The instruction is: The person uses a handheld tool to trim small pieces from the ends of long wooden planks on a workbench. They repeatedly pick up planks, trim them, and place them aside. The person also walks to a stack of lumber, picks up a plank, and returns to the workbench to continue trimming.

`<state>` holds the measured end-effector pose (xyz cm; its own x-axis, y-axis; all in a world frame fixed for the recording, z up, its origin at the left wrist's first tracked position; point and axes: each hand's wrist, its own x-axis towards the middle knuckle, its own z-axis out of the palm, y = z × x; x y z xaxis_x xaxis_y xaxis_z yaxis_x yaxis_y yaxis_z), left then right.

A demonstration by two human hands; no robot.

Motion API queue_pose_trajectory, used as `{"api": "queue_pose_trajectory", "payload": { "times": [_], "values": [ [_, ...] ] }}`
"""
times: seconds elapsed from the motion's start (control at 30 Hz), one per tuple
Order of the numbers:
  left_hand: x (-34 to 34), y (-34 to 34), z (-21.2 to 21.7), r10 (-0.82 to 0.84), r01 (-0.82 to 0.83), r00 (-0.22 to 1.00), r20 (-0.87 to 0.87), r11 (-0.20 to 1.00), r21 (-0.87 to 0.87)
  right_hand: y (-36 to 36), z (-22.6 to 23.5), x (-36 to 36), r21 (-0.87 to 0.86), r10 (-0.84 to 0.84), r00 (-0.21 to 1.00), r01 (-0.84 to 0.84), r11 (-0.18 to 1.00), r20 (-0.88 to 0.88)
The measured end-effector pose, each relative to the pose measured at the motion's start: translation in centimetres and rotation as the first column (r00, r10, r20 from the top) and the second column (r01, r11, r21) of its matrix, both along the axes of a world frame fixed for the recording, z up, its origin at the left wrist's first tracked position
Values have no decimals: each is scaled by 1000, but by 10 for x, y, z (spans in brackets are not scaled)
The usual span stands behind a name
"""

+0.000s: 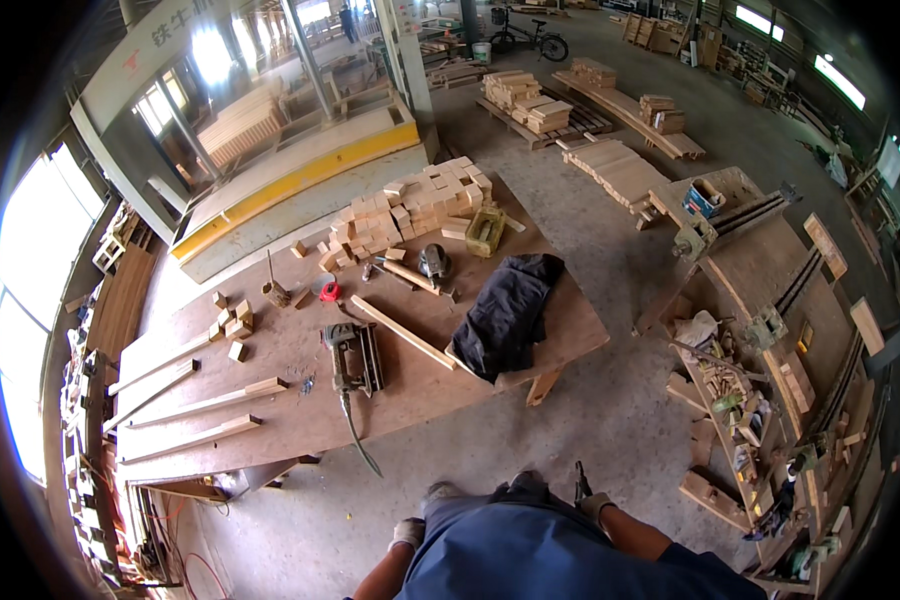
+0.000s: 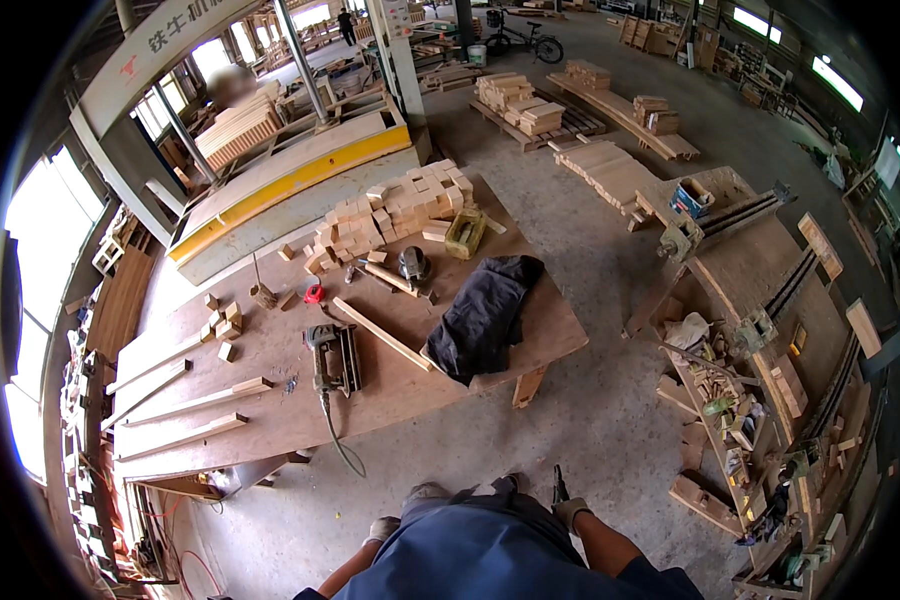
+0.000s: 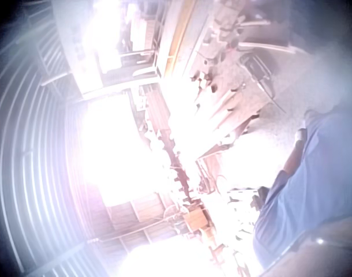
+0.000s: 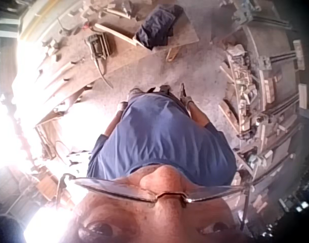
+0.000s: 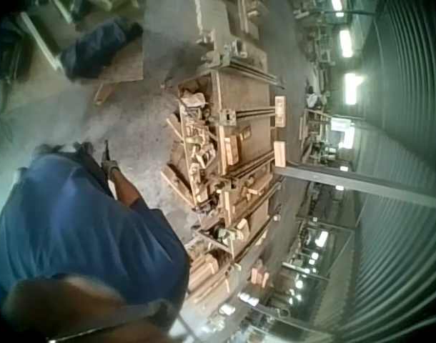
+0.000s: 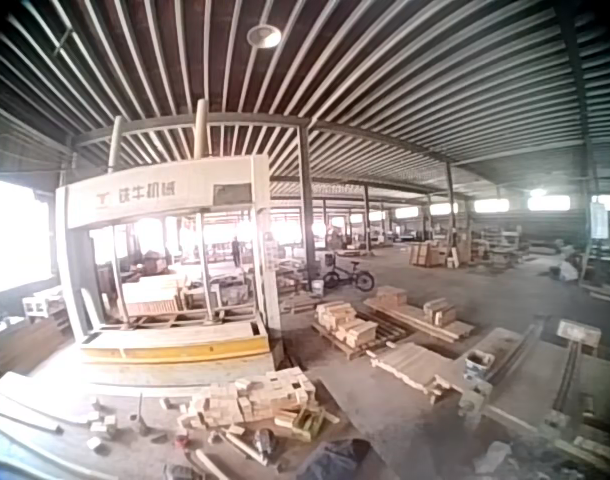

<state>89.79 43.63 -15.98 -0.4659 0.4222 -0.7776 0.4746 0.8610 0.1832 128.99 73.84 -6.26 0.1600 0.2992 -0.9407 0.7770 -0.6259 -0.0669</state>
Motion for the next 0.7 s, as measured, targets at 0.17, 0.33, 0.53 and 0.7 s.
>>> {"api": "queue_pose_trajectory", "payload": {
  "times": [0.17, 0.33, 0.53, 0.7],
  "values": [
    [-2, -7, -5, -58, 59, 998, -6, 998, 14, 0, 25, -10, -4, 94, 995, -94, 996, 18],
    [0, -6, -6, -19, 19, 1000, -8, 1000, -4, -1, 42, -15, 42, 135, 990, -136, 990, 32],
    [3, -9, -2, 14, -14, 1000, -12, 1000, 24, -2, 42, -14, 68, 111, 994, -112, 991, 19],
    [6, -5, 5, 71, -71, 997, 5, 997, 30, 1, 34, -11, 44, 280, 959, -282, 958, 42]
  ]
}}
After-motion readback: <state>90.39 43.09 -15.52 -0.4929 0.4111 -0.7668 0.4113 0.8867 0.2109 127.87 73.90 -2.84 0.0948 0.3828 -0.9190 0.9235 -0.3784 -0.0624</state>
